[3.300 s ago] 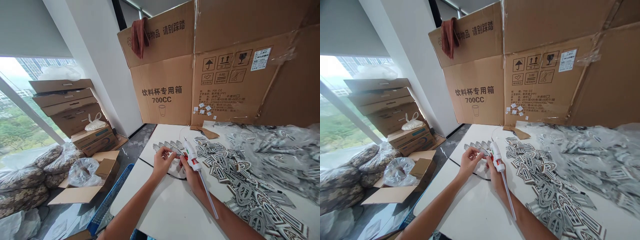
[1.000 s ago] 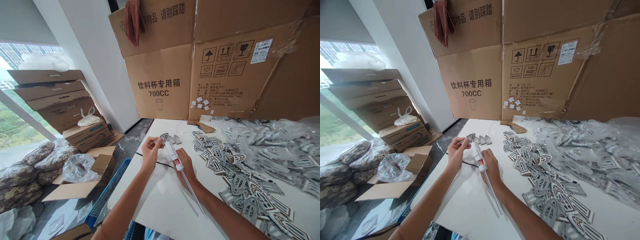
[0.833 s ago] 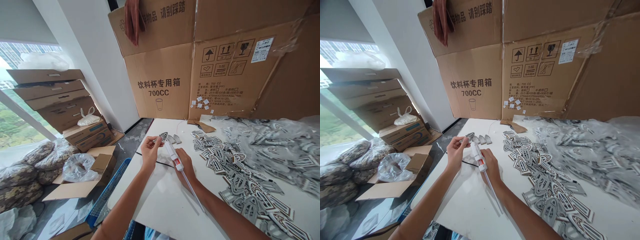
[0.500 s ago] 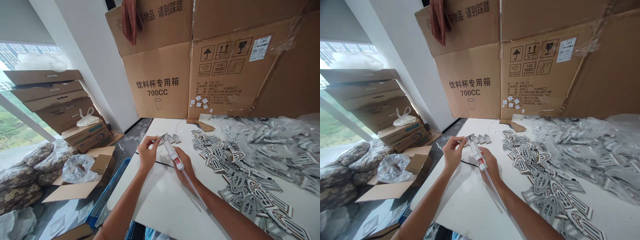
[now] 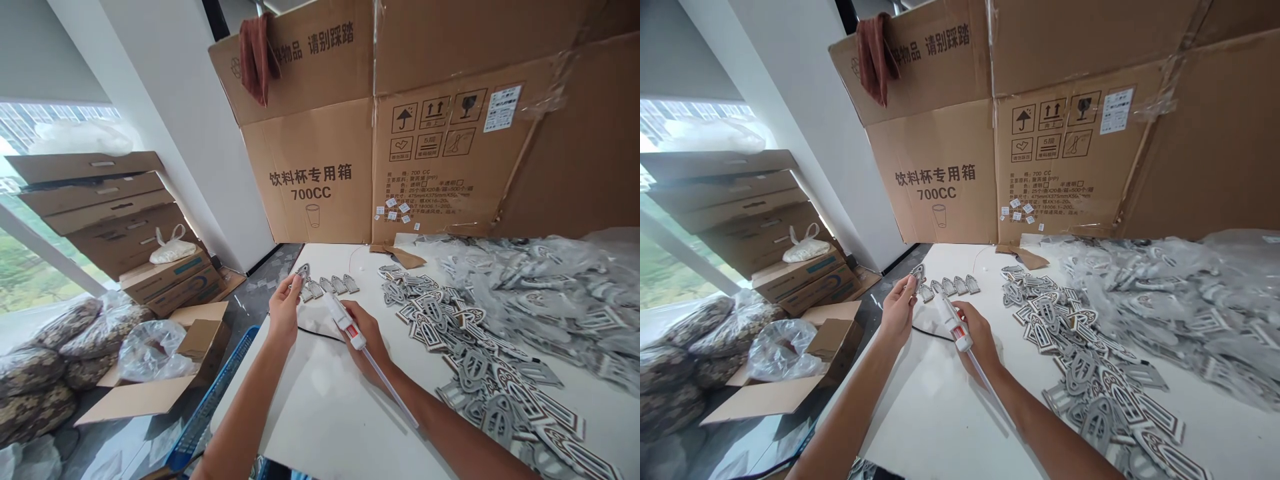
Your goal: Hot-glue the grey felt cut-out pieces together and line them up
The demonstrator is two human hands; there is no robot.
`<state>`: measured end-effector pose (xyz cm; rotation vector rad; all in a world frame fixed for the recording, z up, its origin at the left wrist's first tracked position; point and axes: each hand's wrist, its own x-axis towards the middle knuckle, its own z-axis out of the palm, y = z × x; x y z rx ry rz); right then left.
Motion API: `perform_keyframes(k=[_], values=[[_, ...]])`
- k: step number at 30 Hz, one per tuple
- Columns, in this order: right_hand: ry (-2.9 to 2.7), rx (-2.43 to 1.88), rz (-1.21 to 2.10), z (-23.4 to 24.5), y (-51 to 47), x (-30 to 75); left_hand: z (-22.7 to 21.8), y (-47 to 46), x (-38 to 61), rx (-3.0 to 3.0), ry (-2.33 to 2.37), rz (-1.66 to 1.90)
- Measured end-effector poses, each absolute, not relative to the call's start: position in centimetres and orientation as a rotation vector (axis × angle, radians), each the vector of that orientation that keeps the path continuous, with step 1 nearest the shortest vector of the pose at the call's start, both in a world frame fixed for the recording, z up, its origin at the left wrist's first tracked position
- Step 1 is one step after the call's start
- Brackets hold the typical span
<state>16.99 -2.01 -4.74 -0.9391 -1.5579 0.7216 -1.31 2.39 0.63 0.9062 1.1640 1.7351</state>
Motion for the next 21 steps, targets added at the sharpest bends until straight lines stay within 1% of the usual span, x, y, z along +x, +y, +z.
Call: perform_keyframes(k=[4,9,16,21], values=[[-1.578,-0.952,0.709,-5.0,-1.9,17.0,0.6,2.4,-1.1,0.775,0.972,1.642],[-1.591,-0.967,0.705,-5.3,-1.8,17.1,1.3,2.0,-0.6,0.692,0.938,1.621],[-1.620,-0.956,0.733,-5.5,-1.7,17.3,1.6,1.6,-0.4,0.754,0.900,1.572],[-1.588,-0.947,0.731,-5.7,-1.7,17.2,1.5,1.3,-0.6,0.945,0.973,1.560]])
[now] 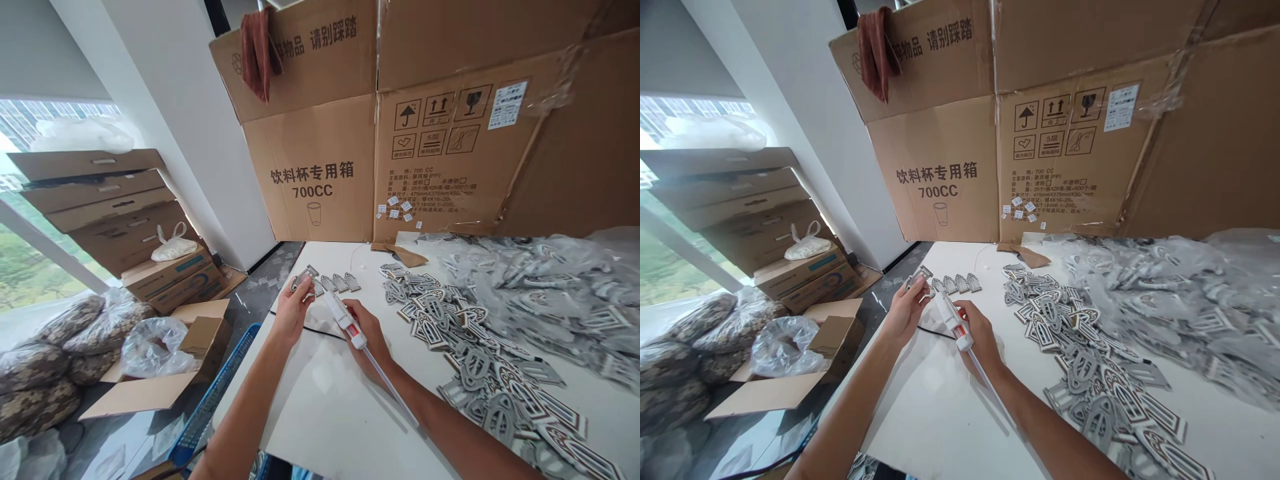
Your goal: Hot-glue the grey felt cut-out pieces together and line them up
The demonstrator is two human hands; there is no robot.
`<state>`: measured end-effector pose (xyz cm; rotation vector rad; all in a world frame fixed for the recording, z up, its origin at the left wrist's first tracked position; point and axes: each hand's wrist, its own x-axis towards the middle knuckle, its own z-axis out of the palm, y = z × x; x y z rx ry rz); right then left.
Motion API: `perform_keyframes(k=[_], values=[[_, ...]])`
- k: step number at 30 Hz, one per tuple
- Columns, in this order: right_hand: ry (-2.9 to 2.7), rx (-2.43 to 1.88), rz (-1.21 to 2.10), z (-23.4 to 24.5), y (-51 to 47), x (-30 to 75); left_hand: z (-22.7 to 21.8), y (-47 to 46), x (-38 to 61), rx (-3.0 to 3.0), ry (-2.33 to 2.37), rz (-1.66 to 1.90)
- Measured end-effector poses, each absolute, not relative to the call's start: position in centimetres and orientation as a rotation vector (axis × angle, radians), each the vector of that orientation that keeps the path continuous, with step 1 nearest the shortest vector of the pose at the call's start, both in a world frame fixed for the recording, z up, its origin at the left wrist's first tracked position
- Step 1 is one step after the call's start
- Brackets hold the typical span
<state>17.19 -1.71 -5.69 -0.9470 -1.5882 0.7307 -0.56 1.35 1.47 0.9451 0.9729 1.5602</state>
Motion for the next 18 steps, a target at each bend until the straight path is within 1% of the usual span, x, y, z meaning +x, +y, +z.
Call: perform_keyframes(k=[6,13,18], values=[[-1.567,-0.959,0.713,-5.6,-1.7,17.0,1.7,0.8,-0.1,1.226,1.197,1.628],[-1.599,-0.937,0.728,-5.0,-1.9,17.3,2.3,0.2,0.6,1.333,1.207,1.583],[-1.666,-0.925,0.603,-4.8,-1.8,17.4,2.4,0.1,0.6,1.340,1.189,1.564]])
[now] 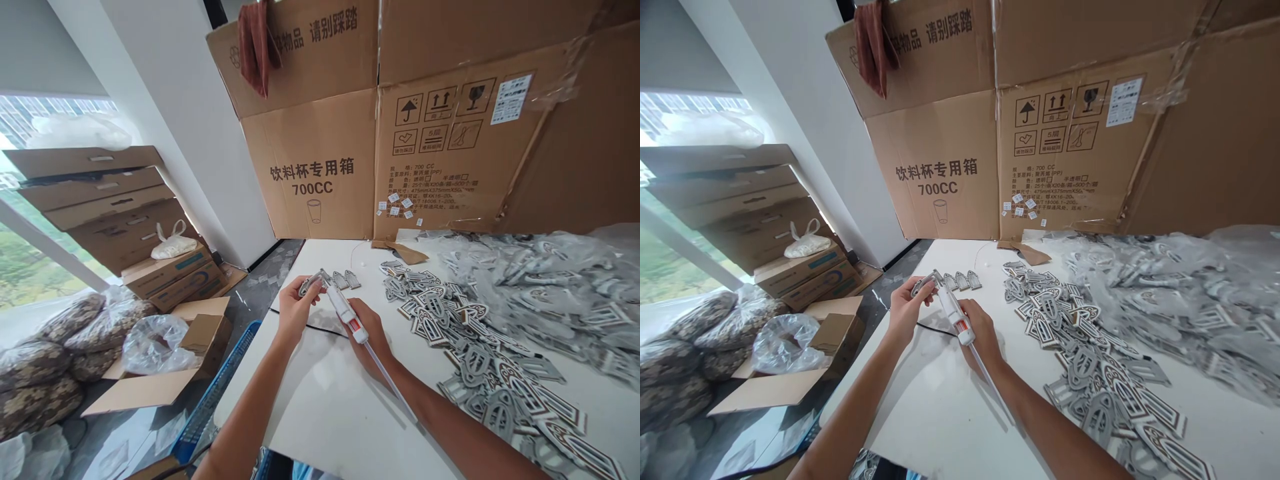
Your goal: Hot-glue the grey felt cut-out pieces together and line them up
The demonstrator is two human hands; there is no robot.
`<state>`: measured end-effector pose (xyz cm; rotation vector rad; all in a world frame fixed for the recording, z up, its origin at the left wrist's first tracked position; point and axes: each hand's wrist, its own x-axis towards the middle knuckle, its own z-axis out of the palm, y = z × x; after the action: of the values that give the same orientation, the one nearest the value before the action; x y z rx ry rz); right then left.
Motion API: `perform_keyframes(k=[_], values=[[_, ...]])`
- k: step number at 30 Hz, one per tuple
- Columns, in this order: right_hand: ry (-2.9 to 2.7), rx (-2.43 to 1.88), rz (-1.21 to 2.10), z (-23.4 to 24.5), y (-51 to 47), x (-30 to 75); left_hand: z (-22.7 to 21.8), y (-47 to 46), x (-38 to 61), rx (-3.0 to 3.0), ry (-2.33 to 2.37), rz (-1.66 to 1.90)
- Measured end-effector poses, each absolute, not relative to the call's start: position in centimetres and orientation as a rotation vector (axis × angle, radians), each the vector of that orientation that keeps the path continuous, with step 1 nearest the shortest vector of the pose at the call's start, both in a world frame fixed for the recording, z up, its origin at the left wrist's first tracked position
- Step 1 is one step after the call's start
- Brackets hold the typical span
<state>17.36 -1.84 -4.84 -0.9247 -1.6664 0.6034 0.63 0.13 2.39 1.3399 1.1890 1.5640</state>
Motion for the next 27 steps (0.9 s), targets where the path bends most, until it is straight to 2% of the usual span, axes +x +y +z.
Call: perform_keyframes(k=[5,27], values=[[-1.712,-0.940,0.512,-5.4,-1.6,17.3,2.2,0.2,0.5,1.347,1.199,1.553],[-1.680,-0.947,0.506,-6.1,-1.4,17.1,2.1,0.1,0.5,1.383,1.237,1.547]])
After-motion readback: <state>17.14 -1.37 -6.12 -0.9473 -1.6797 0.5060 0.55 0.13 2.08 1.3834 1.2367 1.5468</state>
